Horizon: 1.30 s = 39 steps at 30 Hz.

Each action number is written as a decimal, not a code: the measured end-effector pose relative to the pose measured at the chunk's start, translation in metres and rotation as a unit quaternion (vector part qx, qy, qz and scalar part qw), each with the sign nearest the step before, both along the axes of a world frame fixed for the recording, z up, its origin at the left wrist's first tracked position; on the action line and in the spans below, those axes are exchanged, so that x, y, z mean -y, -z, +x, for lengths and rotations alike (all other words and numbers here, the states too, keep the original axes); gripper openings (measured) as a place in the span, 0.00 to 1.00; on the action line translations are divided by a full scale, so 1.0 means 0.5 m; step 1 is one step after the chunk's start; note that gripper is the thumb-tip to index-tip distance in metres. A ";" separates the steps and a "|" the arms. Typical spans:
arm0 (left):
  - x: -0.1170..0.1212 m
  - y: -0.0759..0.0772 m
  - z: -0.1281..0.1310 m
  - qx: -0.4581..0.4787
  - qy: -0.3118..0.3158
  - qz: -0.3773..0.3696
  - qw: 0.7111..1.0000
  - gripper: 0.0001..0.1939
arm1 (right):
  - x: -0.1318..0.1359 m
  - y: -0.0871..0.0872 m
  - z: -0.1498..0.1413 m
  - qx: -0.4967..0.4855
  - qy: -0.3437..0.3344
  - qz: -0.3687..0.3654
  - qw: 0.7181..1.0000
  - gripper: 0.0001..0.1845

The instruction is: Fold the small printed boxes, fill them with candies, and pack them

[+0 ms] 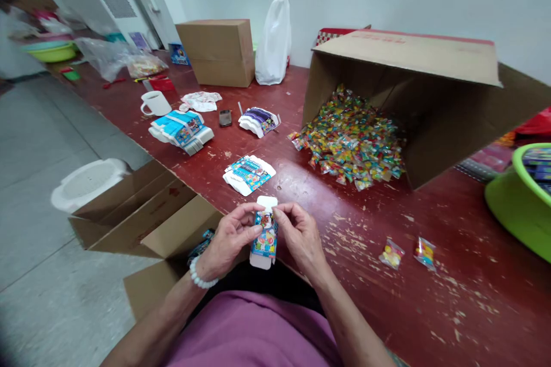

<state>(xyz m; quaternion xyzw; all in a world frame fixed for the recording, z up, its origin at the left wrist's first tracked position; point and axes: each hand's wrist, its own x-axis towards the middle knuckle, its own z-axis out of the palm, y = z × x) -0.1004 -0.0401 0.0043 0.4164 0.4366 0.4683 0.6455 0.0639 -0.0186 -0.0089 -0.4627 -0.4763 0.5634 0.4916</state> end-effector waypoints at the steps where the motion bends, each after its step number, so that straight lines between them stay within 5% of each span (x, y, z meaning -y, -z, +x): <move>1: -0.003 0.002 -0.003 -0.012 0.005 0.004 1.000 0.18 | -0.003 -0.006 0.005 0.011 -0.014 -0.011 1.000 0.14; 7: -0.012 0.015 -0.005 -0.094 -0.005 0.023 0.995 0.14 | -0.017 -0.028 0.009 -0.067 -0.032 -0.073 0.995 0.17; 11: -0.008 0.017 0.004 -0.050 -0.041 0.020 0.998 0.15 | -0.012 -0.040 0.005 -0.054 -0.056 -0.068 0.995 0.14; 15: -0.007 0.014 0.009 0.085 -0.045 -0.054 0.994 0.26 | -0.004 -0.031 0.007 -0.015 -0.035 -0.005 0.999 0.13; 20: -0.010 0.020 0.012 0.188 0.104 -0.211 0.954 0.28 | -0.001 -0.015 0.013 0.072 -0.103 0.073 0.989 0.10; 23: -0.011 0.020 0.017 0.175 0.072 -0.221 0.957 0.29 | -0.001 -0.025 0.018 0.147 -0.132 0.153 0.968 0.11; 29: -0.009 0.012 0.034 0.063 0.040 -0.153 0.985 0.37 | -0.013 -0.035 0.019 0.036 -0.183 -0.007 0.982 0.13; 39: -0.015 0.017 0.022 0.031 0.109 -0.078 0.991 0.41 | -0.019 -0.048 0.001 -0.069 -0.137 -0.068 0.986 0.12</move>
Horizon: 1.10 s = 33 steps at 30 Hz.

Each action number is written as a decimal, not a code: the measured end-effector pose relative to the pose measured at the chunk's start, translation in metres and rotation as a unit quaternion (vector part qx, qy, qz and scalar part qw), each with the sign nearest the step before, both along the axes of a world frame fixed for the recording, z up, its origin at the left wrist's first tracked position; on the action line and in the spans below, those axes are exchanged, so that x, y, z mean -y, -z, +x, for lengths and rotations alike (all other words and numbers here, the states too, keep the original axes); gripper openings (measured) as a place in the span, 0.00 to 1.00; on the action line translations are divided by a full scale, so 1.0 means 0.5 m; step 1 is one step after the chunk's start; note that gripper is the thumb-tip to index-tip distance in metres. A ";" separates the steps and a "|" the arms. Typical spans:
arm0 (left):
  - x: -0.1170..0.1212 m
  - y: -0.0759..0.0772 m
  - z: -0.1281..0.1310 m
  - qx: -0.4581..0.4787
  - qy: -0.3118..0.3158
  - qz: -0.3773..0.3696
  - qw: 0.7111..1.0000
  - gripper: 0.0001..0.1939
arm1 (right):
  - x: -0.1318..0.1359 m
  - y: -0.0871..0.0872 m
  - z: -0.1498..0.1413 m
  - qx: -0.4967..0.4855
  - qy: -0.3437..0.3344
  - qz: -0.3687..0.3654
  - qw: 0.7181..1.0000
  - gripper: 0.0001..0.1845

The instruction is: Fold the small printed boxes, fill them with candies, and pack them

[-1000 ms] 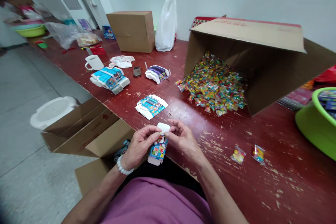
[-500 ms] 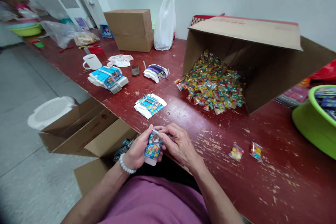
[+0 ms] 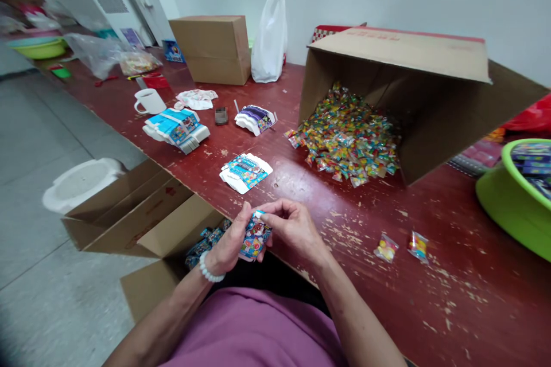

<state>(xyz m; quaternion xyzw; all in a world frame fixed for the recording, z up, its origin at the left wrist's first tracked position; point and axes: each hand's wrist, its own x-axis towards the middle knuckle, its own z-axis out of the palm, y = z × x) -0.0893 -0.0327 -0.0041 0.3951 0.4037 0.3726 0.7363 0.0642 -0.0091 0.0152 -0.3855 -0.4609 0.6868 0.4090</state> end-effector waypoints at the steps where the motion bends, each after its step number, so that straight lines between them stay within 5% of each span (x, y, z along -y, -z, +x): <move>1: 0.000 0.002 -0.001 -0.005 -0.005 0.000 1.000 0.40 | 0.003 0.003 0.000 0.004 0.007 0.009 1.000 0.12; 8: 0.003 0.015 0.009 0.028 -0.032 -0.078 0.996 0.36 | 0.036 0.031 0.009 0.128 0.034 0.154 0.979 0.12; 17: -0.002 0.012 0.007 -0.021 0.007 -0.089 0.996 0.39 | 0.020 0.021 0.018 0.211 0.035 0.148 0.966 0.12; 21: -0.006 0.008 0.008 0.028 -0.002 -0.110 0.994 0.35 | 0.027 0.024 0.010 0.116 -0.005 0.072 0.991 0.16; 24: -0.010 0.008 0.012 0.086 -0.039 -0.144 0.985 0.29 | 0.041 0.040 0.000 0.091 -0.005 0.118 0.989 0.15; 28: -0.009 0.013 0.013 0.142 -0.110 -0.170 0.969 0.24 | 0.029 0.074 0.009 0.176 0.001 0.262 0.949 0.15; 31: 0.000 0.018 0.009 0.138 -0.114 -0.136 0.974 0.26 | -0.047 0.090 0.052 0.280 -0.051 0.284 0.916 0.18; 33: 0.009 0.020 0.005 0.116 -0.107 -0.115 0.981 0.28 | -0.128 0.093 0.089 0.445 0.049 0.295 0.844 0.18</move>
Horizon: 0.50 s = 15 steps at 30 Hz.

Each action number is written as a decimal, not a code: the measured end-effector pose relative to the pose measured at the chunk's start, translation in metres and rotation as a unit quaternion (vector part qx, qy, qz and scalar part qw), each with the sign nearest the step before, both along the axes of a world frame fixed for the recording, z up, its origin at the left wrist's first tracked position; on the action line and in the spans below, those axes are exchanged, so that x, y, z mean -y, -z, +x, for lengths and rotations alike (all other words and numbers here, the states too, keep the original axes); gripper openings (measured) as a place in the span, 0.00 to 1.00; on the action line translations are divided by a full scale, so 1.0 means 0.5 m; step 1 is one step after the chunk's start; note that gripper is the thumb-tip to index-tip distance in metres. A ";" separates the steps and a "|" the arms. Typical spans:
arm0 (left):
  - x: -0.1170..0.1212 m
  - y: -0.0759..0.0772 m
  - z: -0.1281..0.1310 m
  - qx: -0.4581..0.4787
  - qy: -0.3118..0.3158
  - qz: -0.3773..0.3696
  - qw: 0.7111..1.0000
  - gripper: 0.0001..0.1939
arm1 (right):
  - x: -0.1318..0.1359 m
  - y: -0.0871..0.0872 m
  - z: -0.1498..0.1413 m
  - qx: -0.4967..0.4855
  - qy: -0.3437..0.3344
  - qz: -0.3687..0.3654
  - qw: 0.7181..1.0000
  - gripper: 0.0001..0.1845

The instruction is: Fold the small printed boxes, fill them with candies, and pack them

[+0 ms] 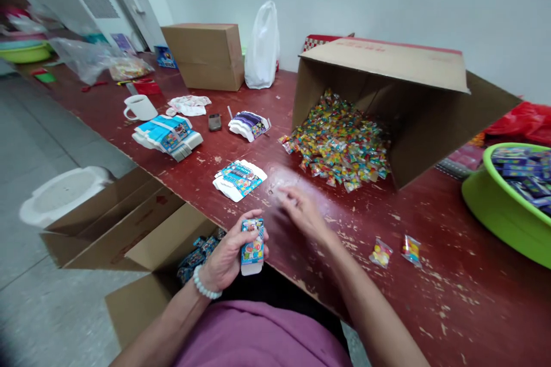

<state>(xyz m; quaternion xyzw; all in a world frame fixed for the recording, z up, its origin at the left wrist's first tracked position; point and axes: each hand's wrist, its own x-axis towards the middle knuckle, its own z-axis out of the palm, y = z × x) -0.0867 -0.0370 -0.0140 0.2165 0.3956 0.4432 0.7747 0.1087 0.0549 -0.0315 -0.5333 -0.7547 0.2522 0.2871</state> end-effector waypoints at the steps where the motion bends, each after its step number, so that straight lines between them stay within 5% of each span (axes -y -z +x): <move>1: 0.004 0.000 -0.002 -0.015 0.001 0.002 1.000 0.28 | -0.044 0.001 0.017 0.027 0.056 0.015 0.998 0.19; 4: 0.010 0.003 -0.014 -0.057 -0.002 -0.008 0.998 0.25 | -0.157 0.009 0.044 0.077 0.135 0.032 0.987 0.26; 7: 0.007 0.007 -0.038 -0.084 -0.005 0.003 0.996 0.24 | -0.213 0.026 0.037 0.107 0.176 0.032 0.978 0.24; 10: -0.004 0.007 -0.070 -0.112 -0.022 0.016 0.993 0.25 | -0.223 0.043 0.024 0.105 0.202 0.027 0.973 0.13; 15: -0.030 -0.003 -0.105 -0.135 -0.034 0.026 0.990 0.29 | -0.171 0.032 0.032 0.023 0.222 0.030 0.974 0.16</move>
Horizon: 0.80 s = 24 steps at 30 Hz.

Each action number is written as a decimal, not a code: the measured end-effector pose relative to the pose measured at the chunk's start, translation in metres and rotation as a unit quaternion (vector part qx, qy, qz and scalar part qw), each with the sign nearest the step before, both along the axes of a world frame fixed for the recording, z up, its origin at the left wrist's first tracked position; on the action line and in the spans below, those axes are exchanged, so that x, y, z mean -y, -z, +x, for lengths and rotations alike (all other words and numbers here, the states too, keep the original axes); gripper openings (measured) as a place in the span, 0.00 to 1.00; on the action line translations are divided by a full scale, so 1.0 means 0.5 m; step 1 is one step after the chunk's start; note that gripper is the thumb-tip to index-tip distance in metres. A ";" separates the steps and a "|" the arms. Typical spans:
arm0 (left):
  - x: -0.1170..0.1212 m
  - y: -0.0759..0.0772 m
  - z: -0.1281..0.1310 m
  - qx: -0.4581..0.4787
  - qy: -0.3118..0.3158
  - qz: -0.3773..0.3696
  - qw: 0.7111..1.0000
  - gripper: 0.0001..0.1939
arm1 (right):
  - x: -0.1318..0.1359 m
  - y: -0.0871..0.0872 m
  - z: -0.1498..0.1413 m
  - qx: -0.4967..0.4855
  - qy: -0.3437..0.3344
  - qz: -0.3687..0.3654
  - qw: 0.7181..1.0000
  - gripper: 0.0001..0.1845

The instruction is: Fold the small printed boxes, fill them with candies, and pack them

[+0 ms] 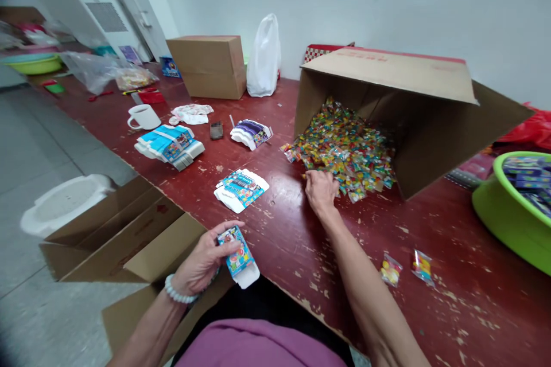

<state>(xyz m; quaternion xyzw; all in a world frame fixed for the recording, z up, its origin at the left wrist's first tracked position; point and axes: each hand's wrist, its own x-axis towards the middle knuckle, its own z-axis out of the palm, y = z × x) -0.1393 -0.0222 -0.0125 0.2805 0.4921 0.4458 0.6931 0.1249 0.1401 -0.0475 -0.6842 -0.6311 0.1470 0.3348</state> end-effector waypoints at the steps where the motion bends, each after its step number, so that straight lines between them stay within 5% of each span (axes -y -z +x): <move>1: -0.006 0.000 -0.002 -0.007 -0.009 0.009 1.000 0.28 | 0.023 -0.009 0.003 -0.026 -0.006 0.002 1.000 0.18; 5: -0.023 0.001 0.008 -0.005 -0.055 0.027 0.998 0.26 | 0.148 -0.051 0.000 -0.166 -0.066 -0.029 0.984 0.26; 9: -0.015 -0.003 0.034 0.040 -0.040 0.017 0.998 0.25 | 0.258 -0.084 -0.025 -0.407 -0.132 -0.118 0.896 0.21; 16: 0.029 -0.015 0.066 0.123 0.065 0.000 0.990 0.30 | 0.290 -0.101 -0.042 -0.326 -0.162 -0.078 0.928 0.14; 20: 0.039 -0.020 0.073 0.102 0.203 0.013 0.974 0.28 | 0.285 -0.111 -0.036 -0.277 -0.212 -0.086 0.933 0.09; 24: 0.037 -0.026 0.081 0.091 0.249 0.038 0.963 0.25 | 0.289 -0.128 -0.034 -0.184 -0.272 -0.060 0.943 0.05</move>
